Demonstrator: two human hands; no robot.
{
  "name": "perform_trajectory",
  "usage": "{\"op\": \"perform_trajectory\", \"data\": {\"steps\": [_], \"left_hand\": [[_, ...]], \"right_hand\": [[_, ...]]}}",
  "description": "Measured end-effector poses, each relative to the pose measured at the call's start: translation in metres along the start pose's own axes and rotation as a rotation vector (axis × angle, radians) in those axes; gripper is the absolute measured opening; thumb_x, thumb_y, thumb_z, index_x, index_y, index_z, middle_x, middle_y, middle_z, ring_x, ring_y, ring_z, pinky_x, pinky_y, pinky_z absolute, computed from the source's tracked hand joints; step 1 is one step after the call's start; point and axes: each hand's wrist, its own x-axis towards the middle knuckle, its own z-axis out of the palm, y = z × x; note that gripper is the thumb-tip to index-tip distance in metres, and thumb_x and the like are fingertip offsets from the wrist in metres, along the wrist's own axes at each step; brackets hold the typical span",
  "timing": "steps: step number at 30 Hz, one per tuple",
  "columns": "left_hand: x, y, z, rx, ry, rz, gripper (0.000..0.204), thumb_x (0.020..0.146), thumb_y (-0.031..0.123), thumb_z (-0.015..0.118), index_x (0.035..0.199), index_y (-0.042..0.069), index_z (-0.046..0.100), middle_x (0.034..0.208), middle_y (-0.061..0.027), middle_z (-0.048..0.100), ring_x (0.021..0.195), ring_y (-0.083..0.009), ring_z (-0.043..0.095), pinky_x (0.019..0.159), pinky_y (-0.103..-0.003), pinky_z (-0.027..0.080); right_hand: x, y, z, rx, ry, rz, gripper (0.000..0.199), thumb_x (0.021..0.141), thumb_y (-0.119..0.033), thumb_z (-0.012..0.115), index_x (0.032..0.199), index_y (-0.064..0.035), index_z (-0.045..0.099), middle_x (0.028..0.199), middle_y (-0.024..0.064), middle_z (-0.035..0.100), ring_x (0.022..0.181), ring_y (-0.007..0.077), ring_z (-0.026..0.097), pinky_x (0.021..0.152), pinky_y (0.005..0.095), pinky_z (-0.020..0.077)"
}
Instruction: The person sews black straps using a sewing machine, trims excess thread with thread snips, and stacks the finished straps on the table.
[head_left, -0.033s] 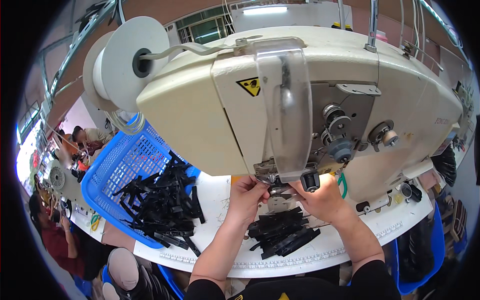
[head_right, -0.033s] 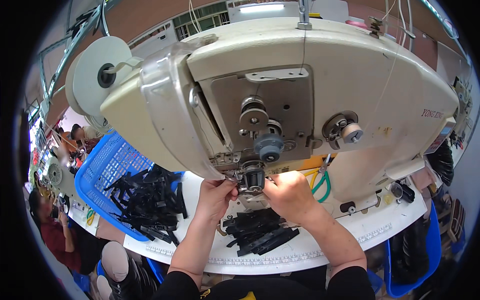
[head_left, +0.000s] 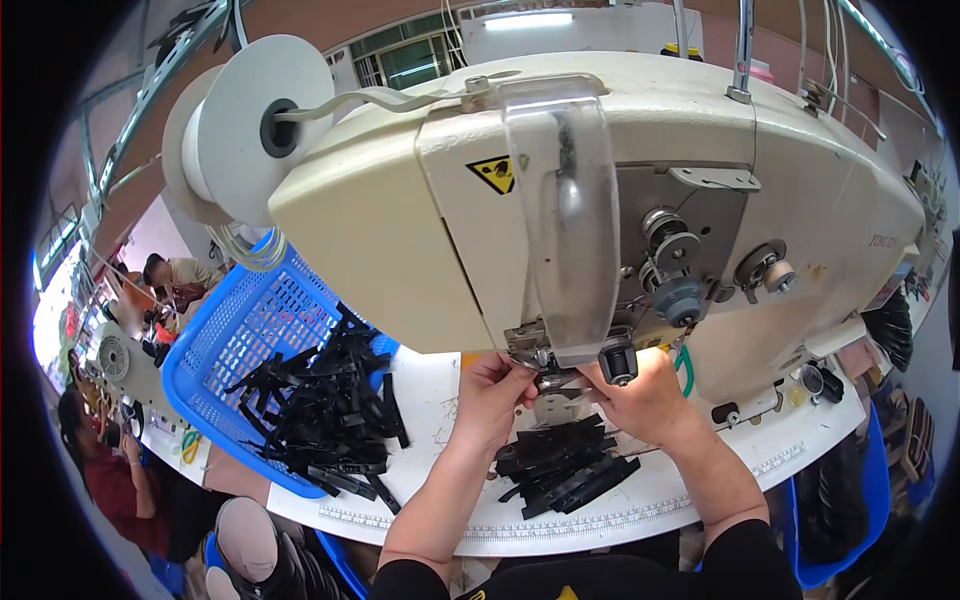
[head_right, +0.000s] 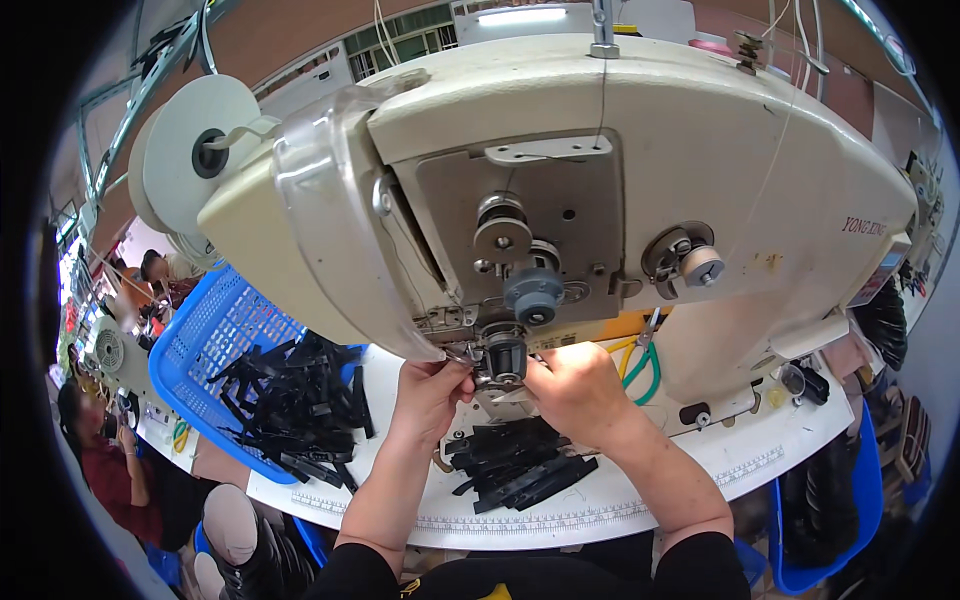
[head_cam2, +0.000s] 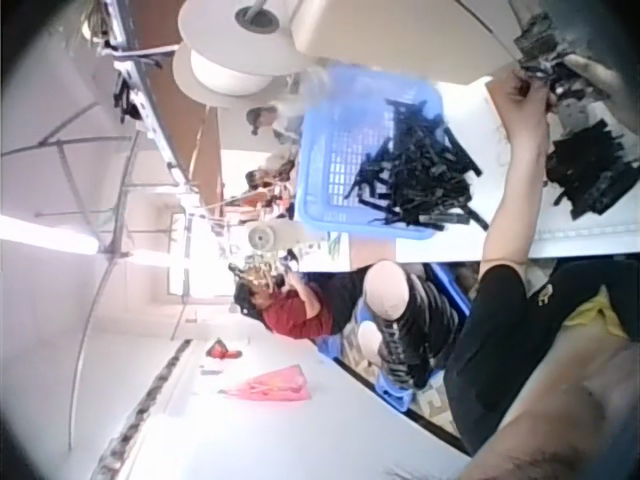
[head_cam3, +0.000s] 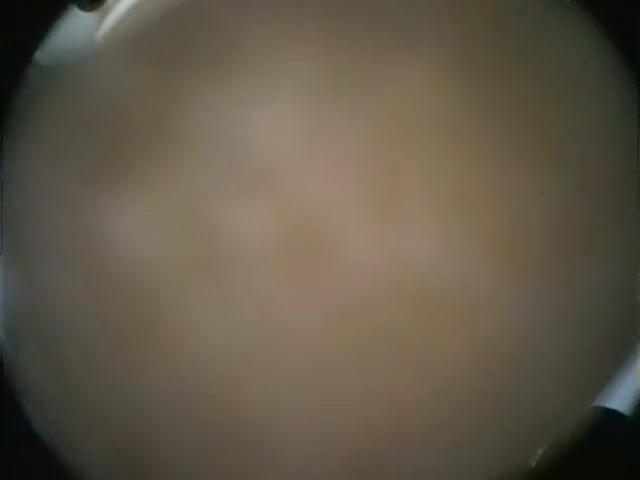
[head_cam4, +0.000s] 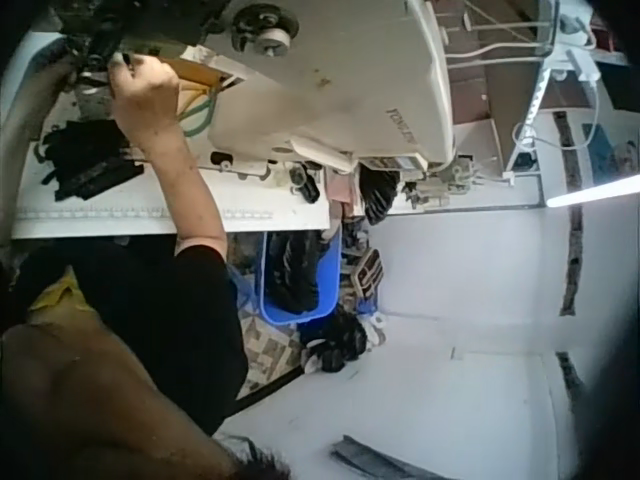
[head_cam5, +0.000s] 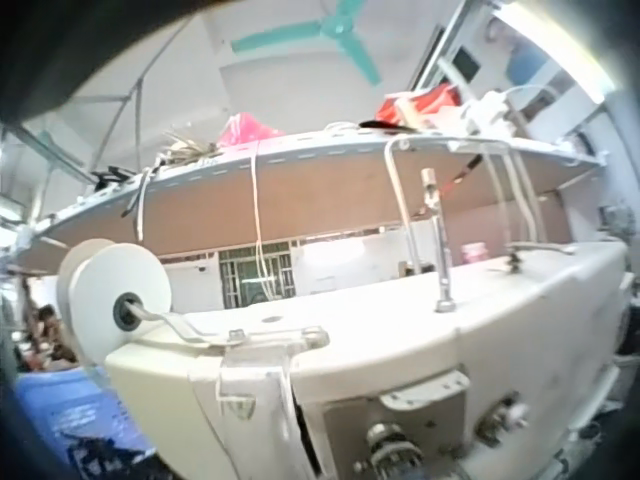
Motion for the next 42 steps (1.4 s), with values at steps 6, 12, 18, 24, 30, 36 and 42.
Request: {"op": "perform_trajectory", "data": {"steps": [6, 12, 18, 24, 30, 36, 42], "left_hand": [[0.007, -0.006, 0.003, 0.053, 0.024, 0.052, 0.007, 0.083, 0.004, 0.058, 0.088, 0.0, 0.054, 0.068, -0.0049, 0.056, 0.053, -0.0097, 0.052, 0.044, -0.022, 0.042], [0.01, -0.007, 0.008, 0.057, 0.041, 0.051, 0.009, 0.086, 0.006, 0.056, 0.078, 0.0, 0.055, 0.062, -0.0042, 0.055, 0.05, -0.0094, 0.051, 0.043, -0.021, 0.04], [0.008, -0.011, 0.007, 0.025, 0.045, 0.041, 0.008, 0.087, 0.006, 0.053, 0.082, 0.0, 0.054, 0.062, -0.0047, 0.055, 0.05, -0.01, 0.051, 0.044, -0.022, 0.04], [0.005, -0.008, 0.007, 0.083, 0.019, 0.042, 0.007, 0.086, 0.006, 0.053, 0.081, 0.001, 0.053, 0.063, -0.0049, 0.055, 0.049, -0.0103, 0.05, 0.044, -0.022, 0.04], [-0.002, 0.0, 0.013, 0.044, 0.044, 0.034, 0.009, 0.087, 0.009, 0.053, 0.081, 0.002, 0.051, 0.06, -0.0053, 0.054, 0.051, -0.0116, 0.054, 0.046, -0.023, 0.043], [-0.043, -0.018, 0.021, 0.253, -0.035, -0.009, 0.017, 0.089, 0.014, 0.05, 0.096, -0.001, 0.05, 0.08, -0.0142, 0.061, 0.064, -0.0213, 0.063, 0.056, -0.027, 0.052], [-0.056, -0.036, 0.039, 0.0, -0.147, -0.019, 0.019, 0.089, 0.007, 0.05, 0.106, -0.003, 0.052, 0.094, -0.0082, 0.061, 0.088, -0.0139, 0.059, 0.075, -0.026, 0.049]], "right_hand": [[-0.001, 0.013, 0.006, 0.039, 0.036, -0.005, 0.033, 0.066, -0.011, 0.067, 0.098, -0.0146, 0.059, 0.064, 0.0033, 0.054, 0.05, 0.0241, 0.054, 0.046, 0.0334, 0.0427], [-0.001, 0.019, 0.005, 0.074, -0.02, 0.061, 0.016, 0.067, -0.012, 0.068, 0.081, -0.0106, 0.06, 0.062, 0.0053, 0.057, 0.051, 0.0246, 0.056, 0.045, 0.0331, 0.0436], [-0.002, 0.021, -0.003, 0.109, -0.019, 0.026, 0.011, 0.07, -0.012, 0.067, 0.077, -0.0077, 0.06, 0.058, 0.0066, 0.056, 0.05, 0.0248, 0.057, 0.045, 0.0334, 0.0443], [-0.001, 0.019, -0.004, 0.128, 0.061, -0.001, 0.015, 0.062, -0.01, 0.063, 0.076, -0.0112, 0.058, 0.054, 0.0047, 0.05, 0.048, 0.0243, 0.054, 0.043, 0.0349, 0.0427], [-0.001, 0.015, -0.019, 0.057, -0.08, 0.033, 0.029, 0.063, -0.009, 0.069, 0.091, -0.0124, 0.061, 0.063, 0.0063, 0.057, 0.055, 0.0242, 0.058, 0.048, 0.0332, 0.0447], [-0.002, -0.001, -0.03, 0.186, -0.009, 0.06, 0.018, 0.067, -0.01, 0.063, 0.085, -0.0076, 0.058, 0.069, 0.0071, 0.055, 0.059, 0.0247, 0.057, 0.051, 0.0348, 0.0462], [-0.009, -0.023, -0.041, 0.26, -0.152, -0.017, 0.032, 0.064, -0.007, 0.066, 0.095, -0.0073, 0.059, 0.077, 0.0063, 0.059, 0.062, 0.0233, 0.059, 0.051, 0.0328, 0.0447]]}}
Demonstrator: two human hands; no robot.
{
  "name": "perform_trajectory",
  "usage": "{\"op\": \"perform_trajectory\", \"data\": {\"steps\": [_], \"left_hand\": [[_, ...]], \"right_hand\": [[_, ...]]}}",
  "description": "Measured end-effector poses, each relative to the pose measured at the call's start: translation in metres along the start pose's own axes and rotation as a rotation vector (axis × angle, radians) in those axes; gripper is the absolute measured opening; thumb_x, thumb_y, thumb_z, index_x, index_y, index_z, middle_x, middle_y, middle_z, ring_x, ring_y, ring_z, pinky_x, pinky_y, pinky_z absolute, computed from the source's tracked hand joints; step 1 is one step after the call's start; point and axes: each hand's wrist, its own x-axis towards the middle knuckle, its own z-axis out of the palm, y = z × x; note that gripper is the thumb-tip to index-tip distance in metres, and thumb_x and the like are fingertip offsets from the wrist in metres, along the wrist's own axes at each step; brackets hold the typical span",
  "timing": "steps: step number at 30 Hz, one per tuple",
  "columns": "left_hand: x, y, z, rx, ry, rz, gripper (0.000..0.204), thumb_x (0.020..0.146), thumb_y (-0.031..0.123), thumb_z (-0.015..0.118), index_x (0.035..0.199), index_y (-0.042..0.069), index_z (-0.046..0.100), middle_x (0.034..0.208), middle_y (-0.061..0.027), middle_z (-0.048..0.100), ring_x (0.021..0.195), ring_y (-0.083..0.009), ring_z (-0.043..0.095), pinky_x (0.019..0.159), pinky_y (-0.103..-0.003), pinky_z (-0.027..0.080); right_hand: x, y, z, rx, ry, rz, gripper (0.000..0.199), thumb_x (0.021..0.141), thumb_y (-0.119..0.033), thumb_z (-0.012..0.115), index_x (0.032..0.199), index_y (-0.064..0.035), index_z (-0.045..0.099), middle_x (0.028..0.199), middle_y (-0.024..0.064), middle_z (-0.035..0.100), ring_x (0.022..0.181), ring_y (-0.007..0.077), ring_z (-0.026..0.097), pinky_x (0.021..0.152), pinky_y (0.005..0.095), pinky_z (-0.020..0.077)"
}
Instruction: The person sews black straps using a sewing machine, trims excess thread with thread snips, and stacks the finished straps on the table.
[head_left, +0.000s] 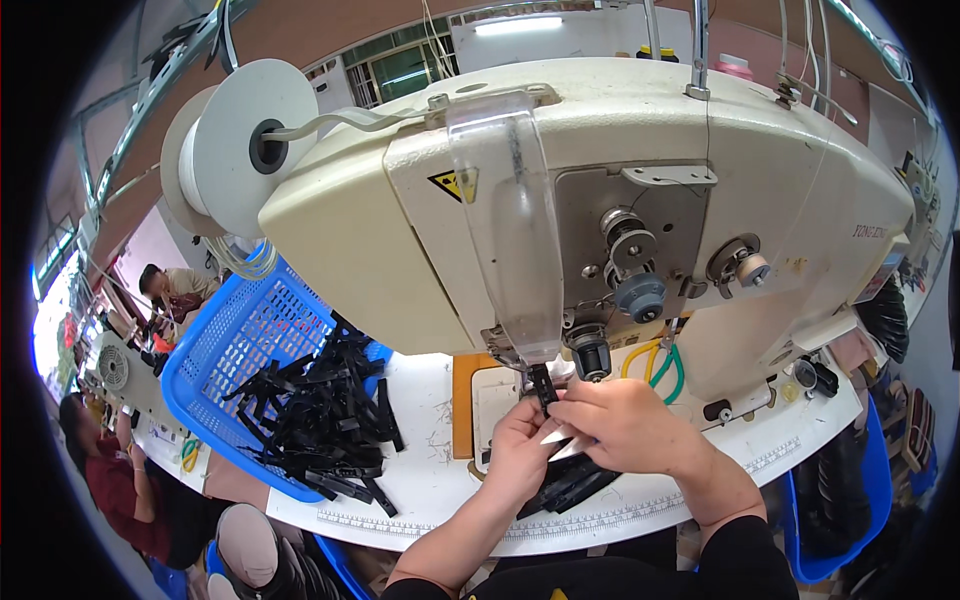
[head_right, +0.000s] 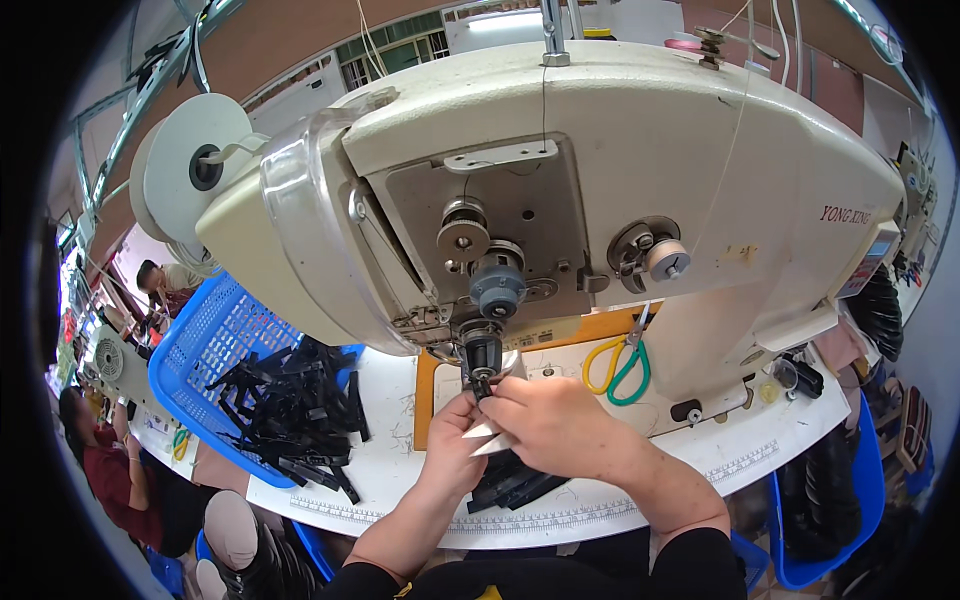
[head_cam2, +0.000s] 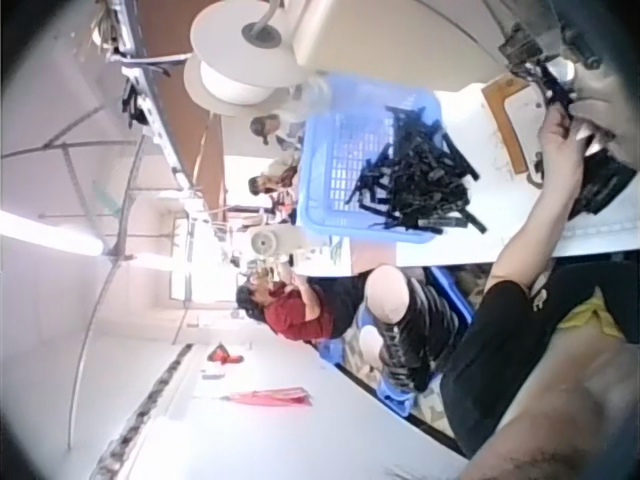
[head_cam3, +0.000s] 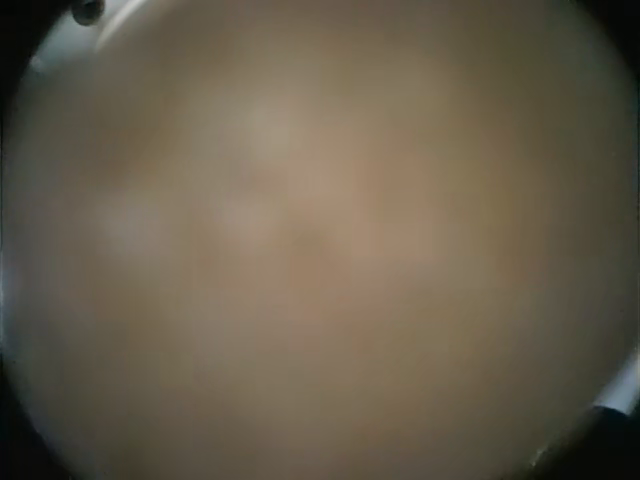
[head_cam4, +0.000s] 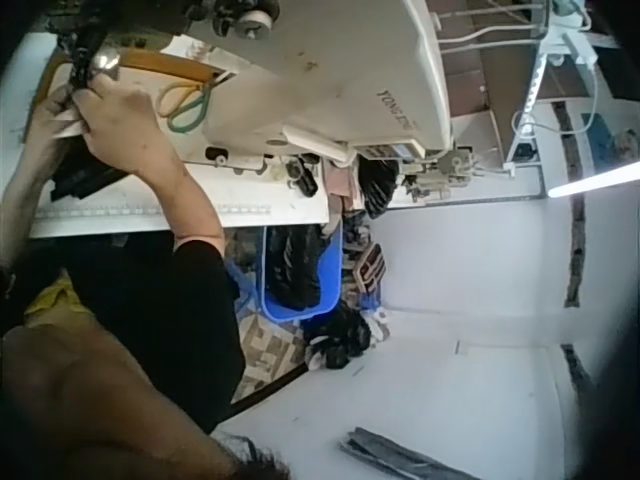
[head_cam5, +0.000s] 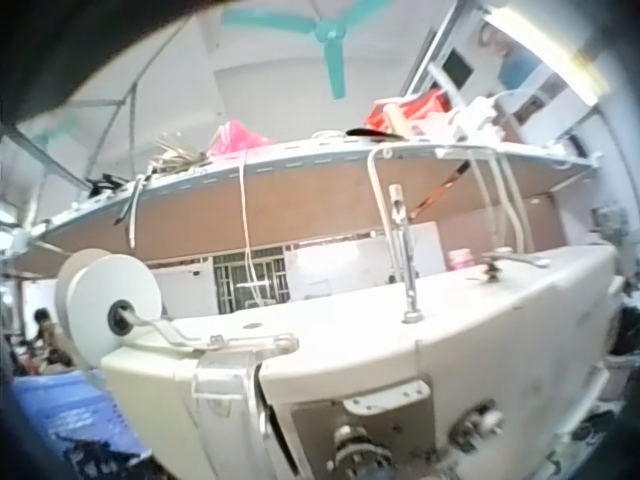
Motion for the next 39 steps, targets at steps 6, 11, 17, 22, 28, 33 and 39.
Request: {"op": "perform_trajectory", "data": {"steps": [6, 11, 17, 22, 28, 33, 39], "left_hand": [[-0.013, 0.016, -0.005, 0.288, -0.07, -0.059, 0.016, 0.086, 0.007, 0.055, 0.1, -0.003, 0.057, 0.083, -0.0063, 0.062, 0.071, -0.0094, 0.059, 0.06, -0.021, 0.049], [0.015, 0.034, -0.032, 0.171, 0.083, -0.061, 0.015, 0.083, 0.008, 0.06, 0.093, -0.003, 0.056, 0.072, -0.0115, 0.062, 0.051, -0.0136, 0.057, 0.047, -0.023, 0.048], [0.034, 0.046, -0.042, 0.046, 0.131, -0.102, 0.007, 0.082, 0.006, 0.058, 0.085, 0.0, 0.056, 0.07, -0.0077, 0.06, 0.052, -0.0136, 0.056, 0.047, -0.022, 0.045], [0.043, 0.04, -0.046, -0.121, 0.128, -0.187, 0.003, 0.081, 0.005, 0.055, 0.079, 0.003, 0.054, 0.065, -0.0076, 0.059, 0.048, -0.0163, 0.056, 0.043, -0.024, 0.044], [0.055, 0.036, -0.045, -0.101, 0.162, -0.137, 0.009, 0.082, 0.006, 0.053, 0.074, 0.006, 0.051, 0.061, -0.0062, 0.058, 0.042, -0.015, 0.053, 0.037, -0.022, 0.04], [0.058, 0.032, -0.043, -0.083, 0.196, -0.136, 0.012, 0.085, 0.008, 0.052, 0.073, 0.007, 0.051, 0.06, -0.0043, 0.056, 0.04, -0.012, 0.051, 0.034, -0.02, 0.036], [0.061, 0.032, -0.047, -0.089, 0.194, -0.118, 0.011, 0.085, 0.009, 0.052, 0.074, 0.007, 0.052, 0.062, -0.0039, 0.057, 0.04, -0.0108, 0.051, 0.034, -0.019, 0.036]], "right_hand": [[0.002, -0.004, -0.009, 0.05, -0.082, -0.134, 0.03, 0.064, -0.009, 0.066, 0.093, -0.0115, 0.059, 0.101, 0.0045, 0.055, 0.065, 0.0221, 0.059, 0.054, 0.0312, 0.0476], [0.008, 0.025, 0.004, -0.113, 0.15, -0.113, 0.032, 0.064, -0.008, 0.066, 0.095, -0.0133, 0.059, 0.071, 0.0025, 0.059, 0.06, 0.0205, 0.06, 0.051, 0.0313, 0.047], [0.009, 0.043, 0.017, -0.174, 0.131, -0.012, 0.028, 0.062, -0.008, 0.068, 0.088, -0.012, 0.058, 0.063, 0.0032, 0.058, 0.055, 0.0203, 0.059, 0.048, 0.0306, 0.0457], [0.012, 0.043, 0.017, -0.176, 0.127, -0.001, 0.022, 0.061, -0.009, 0.068, 0.08, -0.0114, 0.057, 0.06, 0.0033, 0.056, 0.052, 0.0212, 0.058, 0.045, 0.0304, 0.0441], [0.015, 0.046, 0.017, -0.211, 0.101, 0.053, 0.013, 0.066, -0.011, 0.066, 0.077, -0.0121, 0.059, 0.058, 0.0038, 0.056, 0.05, 0.0221, 0.057, 0.044, 0.0321, 0.0435], [0.014, 0.05, 0.021, -0.197, 0.149, 0.066, 0.004, 0.071, -0.013, 0.063, 0.073, -0.0105, 0.061, 0.057, 0.0041, 0.057, 0.05, 0.023, 0.057, 0.044, 0.0321, 0.0437], [0.015, 0.05, 0.021, -0.207, 0.192, 0.019, 0.01, 0.068, -0.014, 0.064, 0.077, -0.0116, 0.059, 0.055, 0.0042, 0.054, 0.048, 0.0225, 0.056, 0.043, 0.0334, 0.0428]]}}
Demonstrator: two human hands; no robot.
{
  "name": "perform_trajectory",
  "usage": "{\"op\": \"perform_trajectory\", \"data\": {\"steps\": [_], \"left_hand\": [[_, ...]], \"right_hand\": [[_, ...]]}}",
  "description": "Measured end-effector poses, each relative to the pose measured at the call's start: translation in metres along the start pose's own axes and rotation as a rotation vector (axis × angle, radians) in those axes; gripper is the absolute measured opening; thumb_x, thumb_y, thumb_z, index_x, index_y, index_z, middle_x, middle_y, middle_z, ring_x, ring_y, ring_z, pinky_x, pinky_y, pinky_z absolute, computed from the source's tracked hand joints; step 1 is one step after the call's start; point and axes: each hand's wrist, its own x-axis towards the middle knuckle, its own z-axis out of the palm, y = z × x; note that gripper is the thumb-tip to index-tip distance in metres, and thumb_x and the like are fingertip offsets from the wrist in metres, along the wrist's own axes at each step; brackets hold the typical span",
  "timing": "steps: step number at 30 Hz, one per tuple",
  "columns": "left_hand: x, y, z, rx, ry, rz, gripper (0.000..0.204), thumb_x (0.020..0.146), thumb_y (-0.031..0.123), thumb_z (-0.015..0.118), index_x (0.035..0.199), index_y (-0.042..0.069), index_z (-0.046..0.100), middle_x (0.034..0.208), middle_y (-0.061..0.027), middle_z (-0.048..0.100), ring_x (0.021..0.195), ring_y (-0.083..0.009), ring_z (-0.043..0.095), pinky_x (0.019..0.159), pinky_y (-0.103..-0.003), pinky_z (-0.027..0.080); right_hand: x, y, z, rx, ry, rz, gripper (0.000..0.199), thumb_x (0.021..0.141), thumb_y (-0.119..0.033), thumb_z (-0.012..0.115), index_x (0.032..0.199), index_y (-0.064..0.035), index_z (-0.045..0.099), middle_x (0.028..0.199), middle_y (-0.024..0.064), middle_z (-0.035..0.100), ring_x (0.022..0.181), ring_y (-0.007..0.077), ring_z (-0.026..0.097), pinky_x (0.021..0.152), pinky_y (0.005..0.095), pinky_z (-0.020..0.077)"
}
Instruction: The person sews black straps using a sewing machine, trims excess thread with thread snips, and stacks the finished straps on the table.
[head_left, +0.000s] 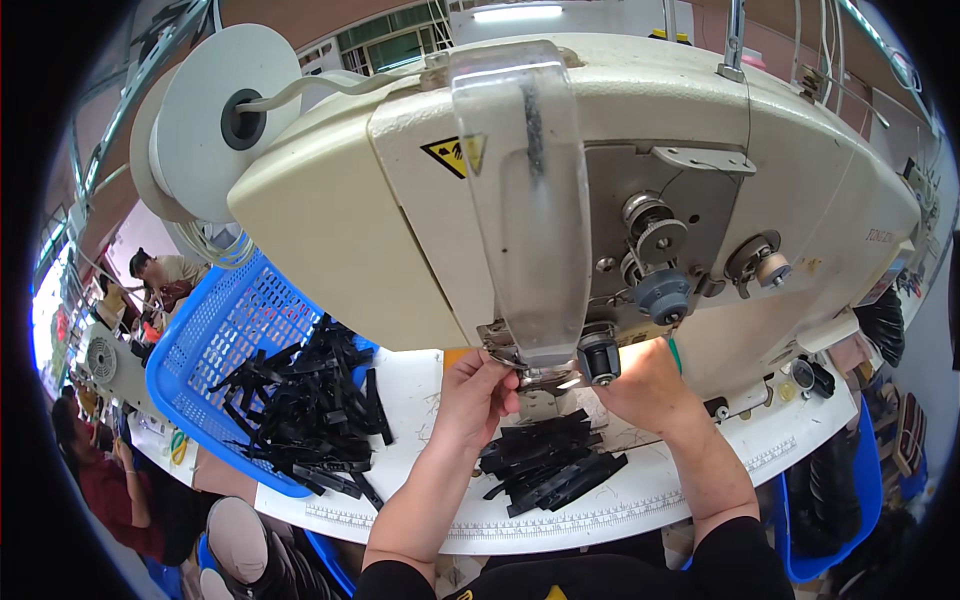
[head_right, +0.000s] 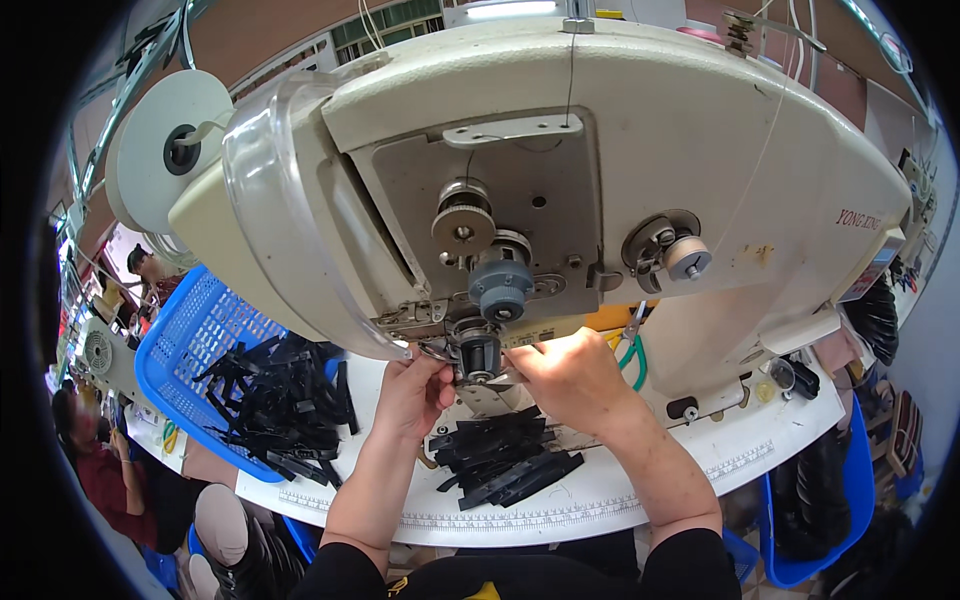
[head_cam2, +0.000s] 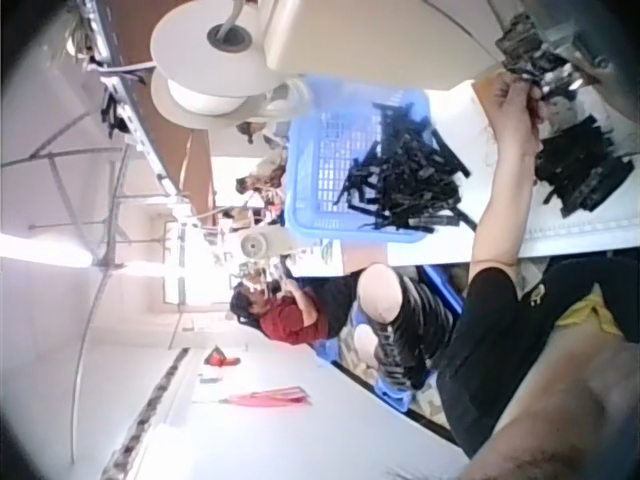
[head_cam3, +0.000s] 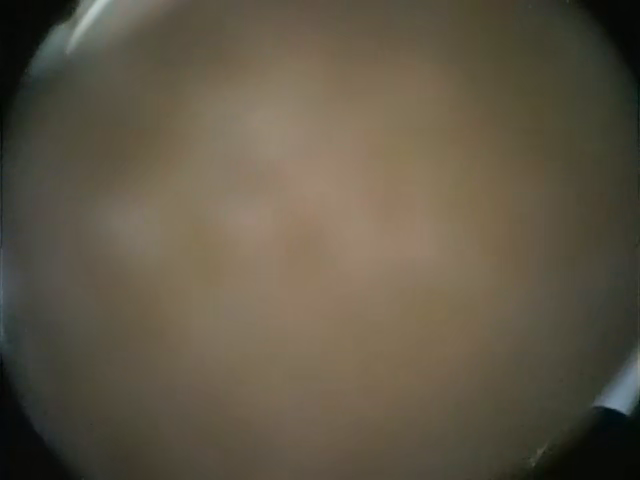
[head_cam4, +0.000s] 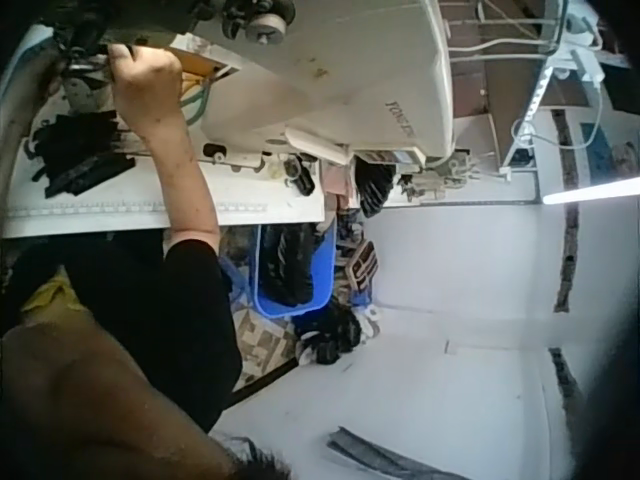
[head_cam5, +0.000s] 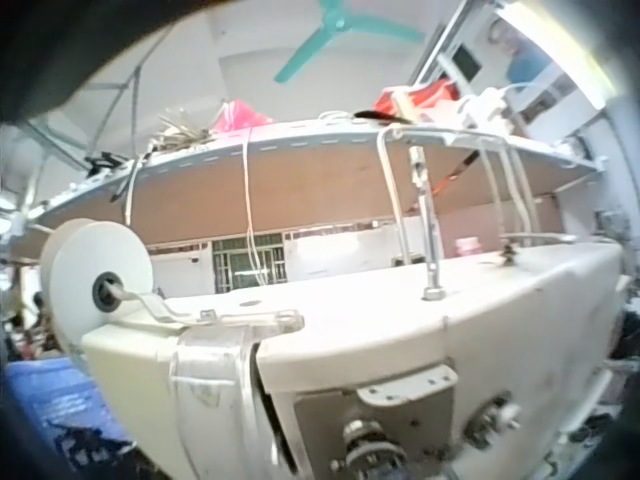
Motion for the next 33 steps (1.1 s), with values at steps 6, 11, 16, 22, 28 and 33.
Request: {"op": "perform_trajectory", "data": {"steps": [6, 11, 16, 22, 28, 33], "left_hand": [[-0.006, -0.003, 0.002, -0.002, 0.006, 0.013, 0.011, 0.085, 0.009, 0.052, 0.074, 0.008, 0.053, 0.063, -0.0031, 0.057, 0.04, -0.0094, 0.049, 0.036, -0.018, 0.037], [-0.009, -0.005, -0.001, 0.05, -0.026, 0.041, 0.012, 0.085, 0.01, 0.053, 0.073, 0.007, 0.053, 0.062, -0.0029, 0.056, 0.04, -0.0095, 0.048, 0.037, -0.019, 0.037], [-0.015, -0.002, -0.006, 0.069, -0.032, 0.022, 0.012, 0.085, 0.011, 0.054, 0.074, 0.006, 0.054, 0.062, -0.0032, 0.057, 0.044, -0.0107, 0.051, 0.04, -0.02, 0.039], [-0.034, -0.015, -0.014, 0.213, 0.004, 0.068, 0.011, 0.085, 0.014, 0.055, 0.08, 0.004, 0.056, 0.062, -0.005, 0.056, 0.049, -0.0156, 0.056, 0.045, -0.024, 0.043], [-0.058, -0.031, -0.002, 0.234, -0.054, 0.113, 0.019, 0.086, 0.018, 0.057, 0.092, 0.0, 0.058, 0.074, -0.0061, 0.063, 0.067, -0.0136, 0.061, 0.057, -0.022, 0.044], [-0.077, -0.042, 0.004, 0.032, -0.13, 0.095, 0.024, 0.086, 0.014, 0.057, 0.106, 0.0, 0.058, 0.095, -0.0087, 0.063, 0.086, -0.0145, 0.06, 0.07, -0.023, 0.047]], "right_hand": [[-0.004, 0.0, -0.009, -0.044, -0.1, 0.005, 0.013, 0.071, -0.017, 0.065, 0.081, -0.0111, 0.06, 0.057, 0.0041, 0.056, 0.051, 0.0219, 0.057, 0.045, 0.0334, 0.0431], [-0.004, -0.003, -0.014, -0.024, -0.107, -0.011, 0.016, 0.071, -0.018, 0.065, 0.084, -0.0106, 0.061, 0.056, 0.004, 0.054, 0.051, 0.0221, 0.056, 0.047, 0.0332, 0.0433], [-0.003, -0.007, -0.017, -0.042, -0.117, -0.022, 0.016, 0.071, -0.018, 0.065, 0.085, -0.0109, 0.062, 0.055, 0.0041, 0.053, 0.05, 0.0225, 0.056, 0.046, 0.0334, 0.0428], [-0.006, -0.011, -0.016, -0.02, -0.079, -0.009, 0.014, 0.072, -0.015, 0.062, 0.085, -0.0106, 0.062, 0.057, 0.0044, 0.053, 0.051, 0.0225, 0.056, 0.047, 0.0339, 0.0423], [-0.011, -0.033, -0.017, -0.033, -0.031, -0.027, 0.026, 0.067, -0.008, 0.064, 0.093, -0.0081, 0.061, 0.061, 0.0056, 0.056, 0.053, 0.0248, 0.056, 0.048, 0.0353, 0.0433], [-0.039, -0.083, -0.008, 0.256, 0.062, 0.169, 0.033, 0.065, 0.005, 0.061, 0.097, -0.0017, 0.057, 0.065, 0.0103, 0.057, 0.054, 0.0259, 0.055, 0.047, 0.0325, 0.0421]]}}
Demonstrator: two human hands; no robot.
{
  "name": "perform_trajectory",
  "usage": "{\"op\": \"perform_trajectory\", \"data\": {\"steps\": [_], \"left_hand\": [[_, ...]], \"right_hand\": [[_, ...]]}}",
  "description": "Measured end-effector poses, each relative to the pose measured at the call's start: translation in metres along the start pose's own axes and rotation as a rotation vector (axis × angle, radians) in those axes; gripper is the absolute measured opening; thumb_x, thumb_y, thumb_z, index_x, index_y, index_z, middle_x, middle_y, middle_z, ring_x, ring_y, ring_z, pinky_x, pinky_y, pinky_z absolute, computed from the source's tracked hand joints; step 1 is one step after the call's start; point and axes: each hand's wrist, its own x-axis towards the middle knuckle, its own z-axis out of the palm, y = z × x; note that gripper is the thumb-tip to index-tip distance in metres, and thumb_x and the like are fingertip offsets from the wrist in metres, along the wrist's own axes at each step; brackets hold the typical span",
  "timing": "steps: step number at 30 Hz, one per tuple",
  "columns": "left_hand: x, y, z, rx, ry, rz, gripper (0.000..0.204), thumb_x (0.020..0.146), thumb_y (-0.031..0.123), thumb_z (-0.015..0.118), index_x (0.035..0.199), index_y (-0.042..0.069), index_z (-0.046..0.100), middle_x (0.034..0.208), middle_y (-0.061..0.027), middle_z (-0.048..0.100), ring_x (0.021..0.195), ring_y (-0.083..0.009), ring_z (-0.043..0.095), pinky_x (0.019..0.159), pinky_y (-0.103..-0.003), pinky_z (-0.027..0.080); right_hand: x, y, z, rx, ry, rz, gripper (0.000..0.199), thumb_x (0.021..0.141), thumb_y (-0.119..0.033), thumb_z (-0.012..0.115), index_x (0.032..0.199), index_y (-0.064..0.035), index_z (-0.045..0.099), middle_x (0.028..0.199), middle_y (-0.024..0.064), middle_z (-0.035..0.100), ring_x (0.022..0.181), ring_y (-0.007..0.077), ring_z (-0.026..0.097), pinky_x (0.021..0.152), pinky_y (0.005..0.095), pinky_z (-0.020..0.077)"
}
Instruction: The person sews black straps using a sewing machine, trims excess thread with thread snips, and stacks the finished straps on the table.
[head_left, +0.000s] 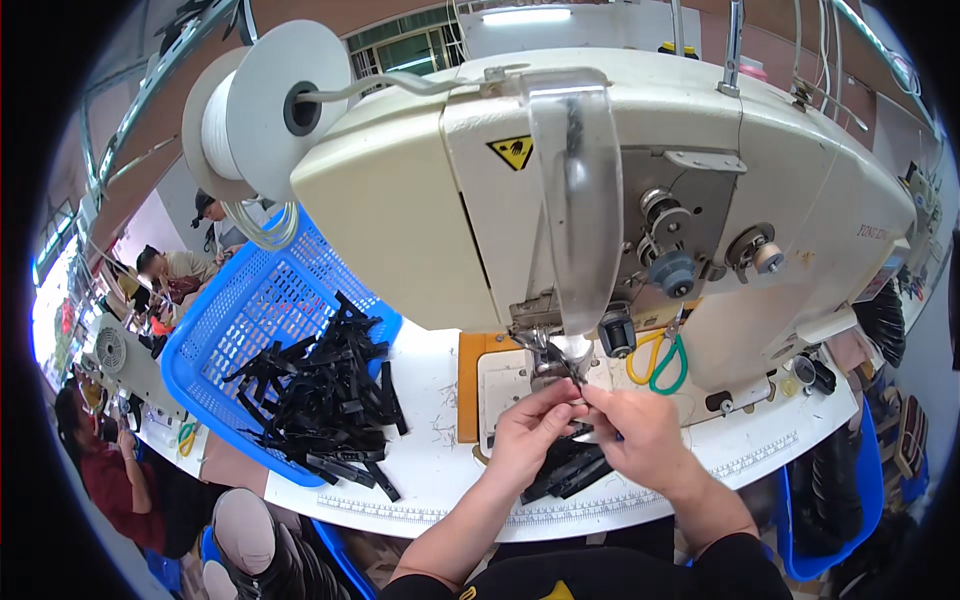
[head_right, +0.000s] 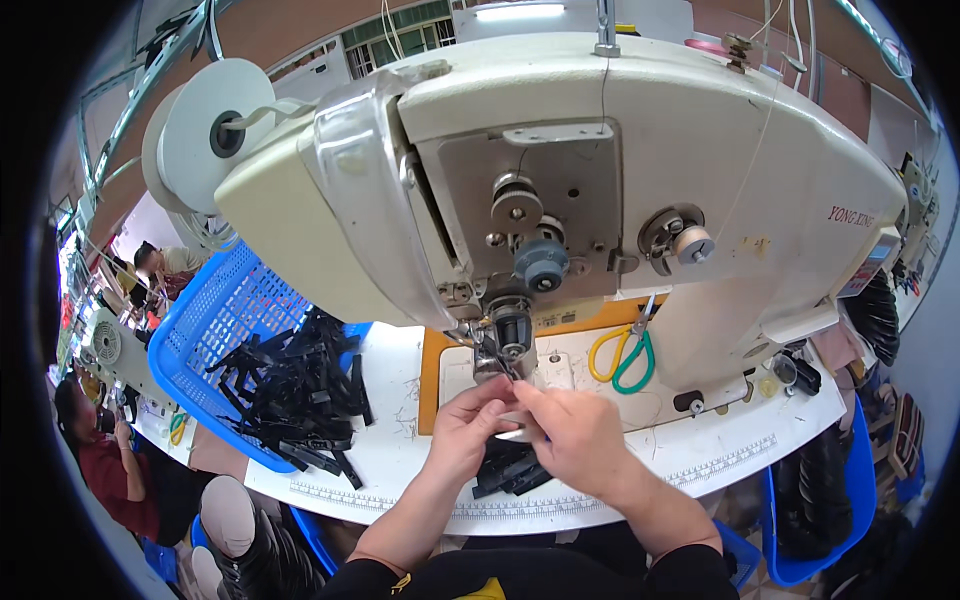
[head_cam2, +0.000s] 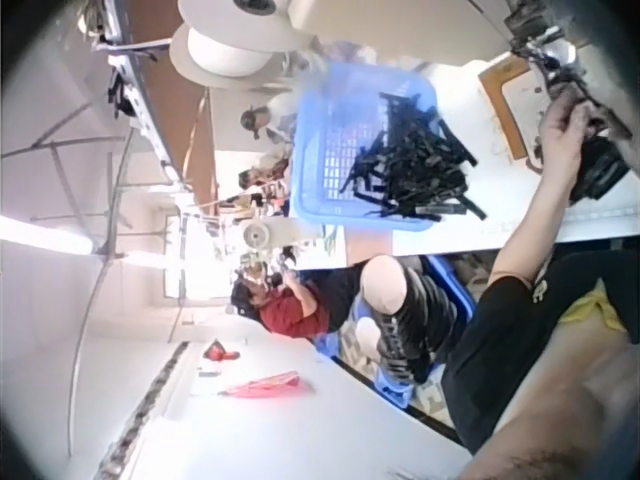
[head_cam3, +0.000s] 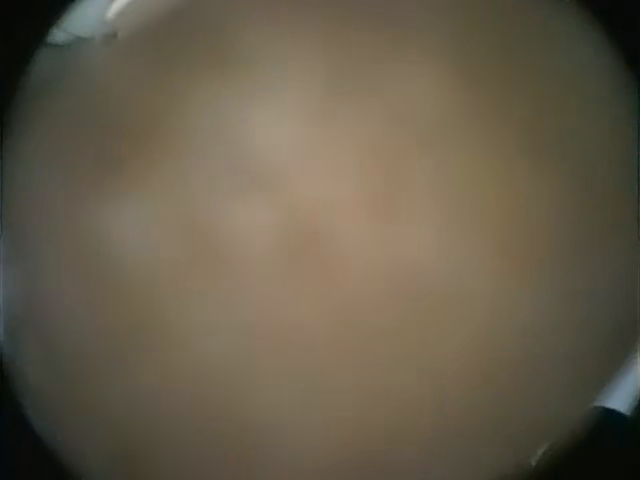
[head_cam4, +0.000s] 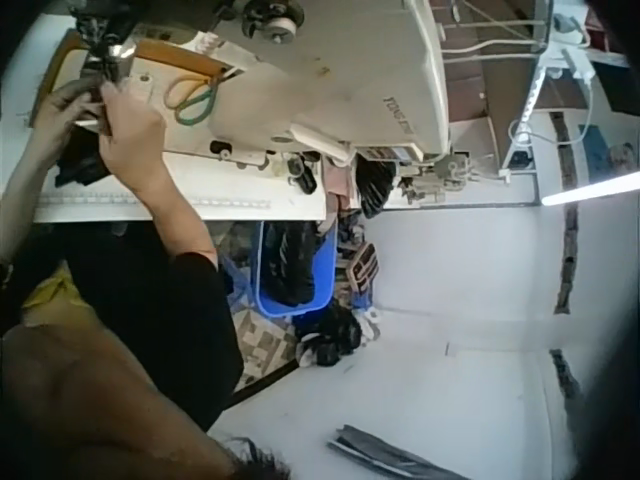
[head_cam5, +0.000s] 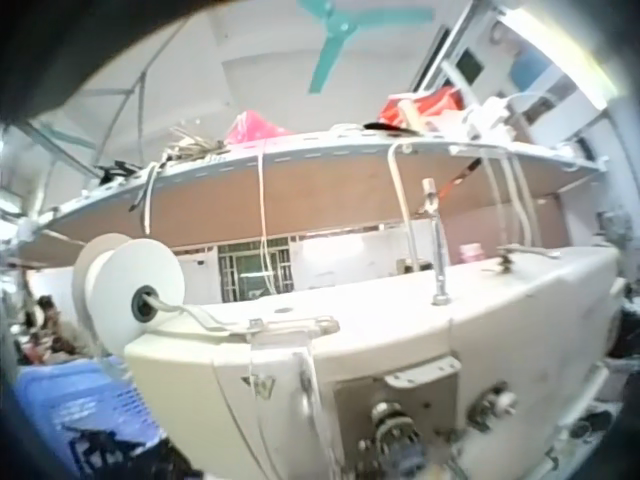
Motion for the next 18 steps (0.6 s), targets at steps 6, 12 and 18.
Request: {"op": "perform_trajectory", "data": {"steps": [6, 12, 18], "left_hand": [[-0.014, -0.032, -0.023, -0.097, 0.01, -0.005, 0.016, 0.083, 0.005, 0.059, 0.098, 0.0, 0.06, 0.085, -0.0061, 0.063, 0.065, -0.0092, 0.056, 0.058, -0.021, 0.046], [-0.019, -0.034, -0.034, 0.039, 0.094, -0.093, 0.016, 0.08, 0.0, 0.059, 0.096, -0.001, 0.061, 0.074, -0.0014, 0.06, 0.054, -0.0031, 0.049, 0.047, -0.014, 0.039], [-0.03, -0.03, -0.029, 0.094, 0.018, -0.155, 0.018, 0.078, -0.001, 0.059, 0.096, -0.002, 0.06, 0.075, -0.0015, 0.06, 0.053, -0.0025, 0.049, 0.046, -0.014, 0.039]], "right_hand": [[-0.056, -0.007, 0.035, 0.649, -0.031, 0.527, 0.033, 0.076, 0.001, 0.062, 0.107, -0.003, 0.05, 0.083, 0.0029, 0.057, 0.071, 0.006, 0.052, 0.06, 0.02, 0.0429], [-0.049, 0.01, 0.026, 0.493, -0.151, 0.429, 0.044, 0.073, -0.002, 0.066, 0.113, -0.0021, 0.048, 0.091, 0.0076, 0.057, 0.079, 0.0156, 0.057, 0.069, 0.0269, 0.0474], [-0.052, 0.022, 0.03, 0.352, -0.25, 0.327, 0.033, 0.074, -0.004, 0.065, 0.105, -0.001, 0.054, 0.09, 0.0133, 0.061, 0.077, 0.0246, 0.062, 0.067, 0.0302, 0.0495]]}}
